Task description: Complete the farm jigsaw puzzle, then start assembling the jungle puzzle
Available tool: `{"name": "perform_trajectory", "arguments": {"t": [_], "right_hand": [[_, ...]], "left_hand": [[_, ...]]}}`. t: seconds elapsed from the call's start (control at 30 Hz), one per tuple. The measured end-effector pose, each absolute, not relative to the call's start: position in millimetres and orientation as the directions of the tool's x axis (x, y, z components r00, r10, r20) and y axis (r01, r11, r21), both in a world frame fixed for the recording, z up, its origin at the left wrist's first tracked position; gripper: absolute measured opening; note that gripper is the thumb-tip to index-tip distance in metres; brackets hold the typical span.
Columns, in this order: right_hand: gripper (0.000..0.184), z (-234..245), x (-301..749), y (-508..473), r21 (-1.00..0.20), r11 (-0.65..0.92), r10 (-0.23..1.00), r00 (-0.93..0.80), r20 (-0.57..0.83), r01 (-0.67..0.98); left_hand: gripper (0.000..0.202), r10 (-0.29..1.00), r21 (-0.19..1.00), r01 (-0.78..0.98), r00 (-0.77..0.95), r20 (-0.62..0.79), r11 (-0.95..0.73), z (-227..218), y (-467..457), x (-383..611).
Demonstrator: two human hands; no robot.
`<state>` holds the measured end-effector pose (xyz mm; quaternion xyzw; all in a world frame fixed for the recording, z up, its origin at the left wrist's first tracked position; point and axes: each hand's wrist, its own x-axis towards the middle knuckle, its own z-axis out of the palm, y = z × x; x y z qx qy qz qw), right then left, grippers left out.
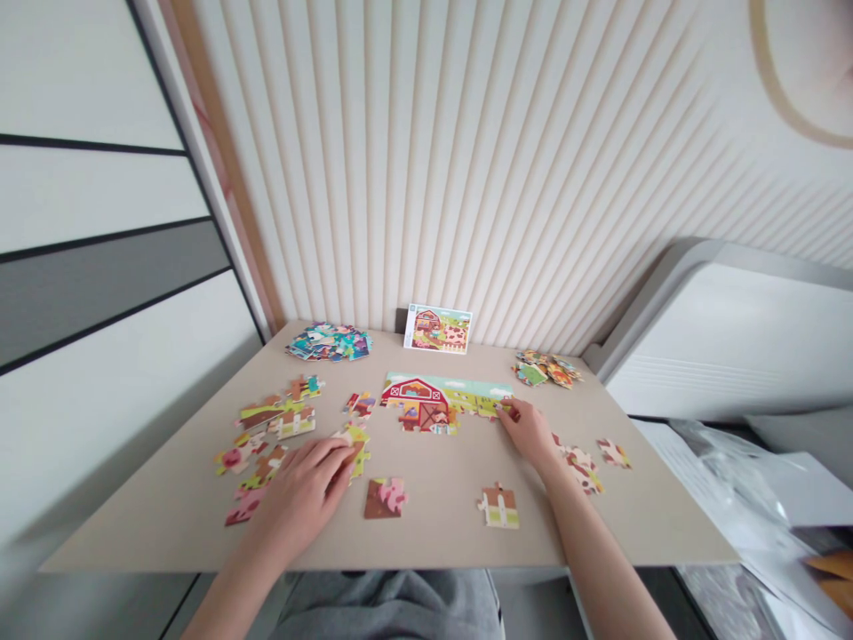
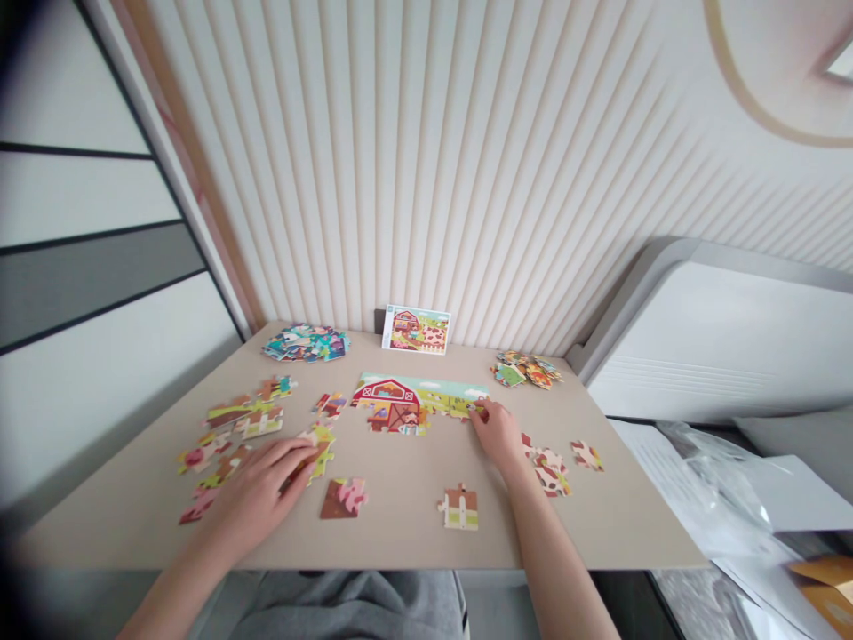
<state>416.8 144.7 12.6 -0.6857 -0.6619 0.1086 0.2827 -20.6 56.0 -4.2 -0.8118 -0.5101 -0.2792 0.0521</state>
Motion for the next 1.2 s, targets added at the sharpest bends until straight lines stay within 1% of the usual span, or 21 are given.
{"name": "perform_trajectory", "arguments": {"t": [0.17, 0.23, 0.33, 0.4, 0.43, 0.53, 0.67, 0.9, 1.2], "right_hand": [[0.035, 14, 415, 142, -0.432, 0.125, 0.957, 0.006, 0.289, 0.893], [0.035, 16, 413, 142, -0.399, 0.169, 0.958, -0.054, 0.283, 0.901], [0.034, 18, 407, 140, -0.300, 0.217, 0.954, -0.137, 0.267, 0.929], [0.033, 18, 403, 138, -0.236, 0.227, 0.949, -0.161, 0.271, 0.945], [0.033, 18, 401, 138, -0.222, 0.227, 0.948, -0.163, 0.274, 0.948], [0.033, 18, 396, 137, -0.218, 0.221, 0.947, -0.155, 0.283, 0.951], [0.039, 18, 395, 139, -0.223, 0.211, 0.944, -0.139, 0.298, 0.952], [0.043, 20, 400, 142, -0.277, 0.222, 0.945, -0.136, 0.298, 0.935], [0.043, 19, 405, 145, -0.312, 0.219, 0.952, -0.132, 0.277, 0.924]], "left_hand": [[0.026, 0.803, 0.199, 0.854, 0.338, 0.491, -0.481, -5, 56, -22], [0.026, 0.805, 0.201, 0.855, 0.336, 0.489, -0.479, -5, 57, -22], [0.026, 0.808, 0.206, 0.855, 0.334, 0.485, -0.477, -5, 57, -22], [0.026, 0.810, 0.205, 0.856, 0.335, 0.482, -0.476, -5, 57, -22], [0.026, 0.810, 0.204, 0.856, 0.336, 0.480, -0.476, -5, 57, -22], [0.026, 0.811, 0.202, 0.856, 0.338, 0.478, -0.476, -5, 57, -22], [0.025, 0.814, 0.203, 0.858, 0.336, 0.473, -0.472, -4, 56, -22], [0.025, 0.816, 0.198, 0.861, 0.335, 0.471, -0.468, -2, 55, -20], [0.026, 0.811, 0.193, 0.859, 0.340, 0.476, -0.474, -2, 55, -21]]}}
